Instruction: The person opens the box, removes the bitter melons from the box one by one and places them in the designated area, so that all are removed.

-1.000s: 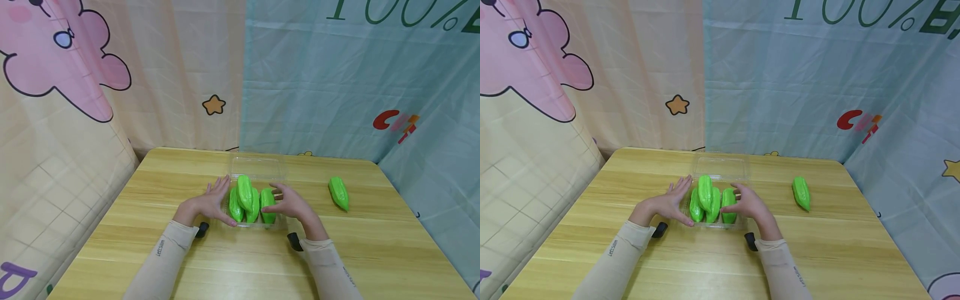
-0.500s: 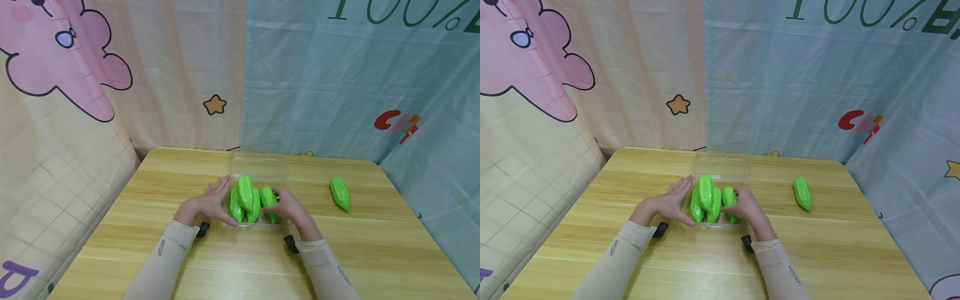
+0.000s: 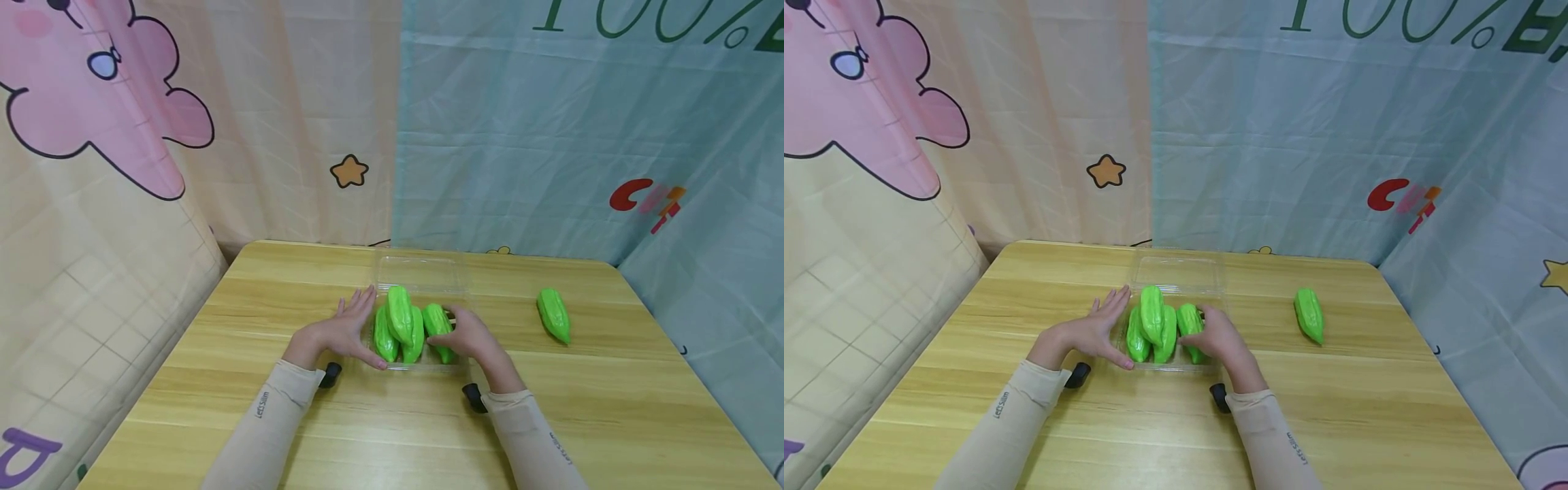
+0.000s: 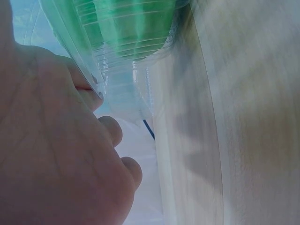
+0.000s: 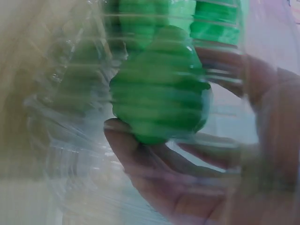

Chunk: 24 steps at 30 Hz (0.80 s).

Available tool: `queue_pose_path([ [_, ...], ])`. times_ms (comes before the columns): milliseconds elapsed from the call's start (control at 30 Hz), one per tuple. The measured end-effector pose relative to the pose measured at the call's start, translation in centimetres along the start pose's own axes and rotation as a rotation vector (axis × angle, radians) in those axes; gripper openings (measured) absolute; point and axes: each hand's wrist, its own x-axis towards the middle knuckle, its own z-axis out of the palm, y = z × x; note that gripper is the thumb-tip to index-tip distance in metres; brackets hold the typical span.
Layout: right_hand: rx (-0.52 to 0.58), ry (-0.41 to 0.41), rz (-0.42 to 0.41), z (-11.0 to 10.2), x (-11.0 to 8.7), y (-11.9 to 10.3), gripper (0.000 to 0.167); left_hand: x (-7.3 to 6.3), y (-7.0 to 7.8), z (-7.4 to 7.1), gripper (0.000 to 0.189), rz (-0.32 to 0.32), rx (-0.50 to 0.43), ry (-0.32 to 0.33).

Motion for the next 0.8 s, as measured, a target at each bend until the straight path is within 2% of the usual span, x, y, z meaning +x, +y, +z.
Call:
queue_pose_path([
  [167, 0.008, 0.007, -0.003, -0.4, 0.0, 0.0, 0.081, 0.0, -0.1, 0.1, 0.147, 0.002, 0.005, -0.002],
  [467, 0.141, 0.066, -0.073, -1.9, -0.1, 0.2, 0.082, 0.1, -0.1, 0.0, 0.146, 0.001, 0.004, -0.004],
  [667, 0.253, 0.106, -0.075, -2.5, -0.3, 0.1, 0.084, 0.0, 0.0, 0.0, 0.147, -0.005, -0.003, -0.005],
  [800, 0.286, 0.132, -0.077, -2.9, -0.4, 0.1, 0.083, 0.0, 0.1, 0.0, 0.147, -0.006, -0.008, -0.004],
])
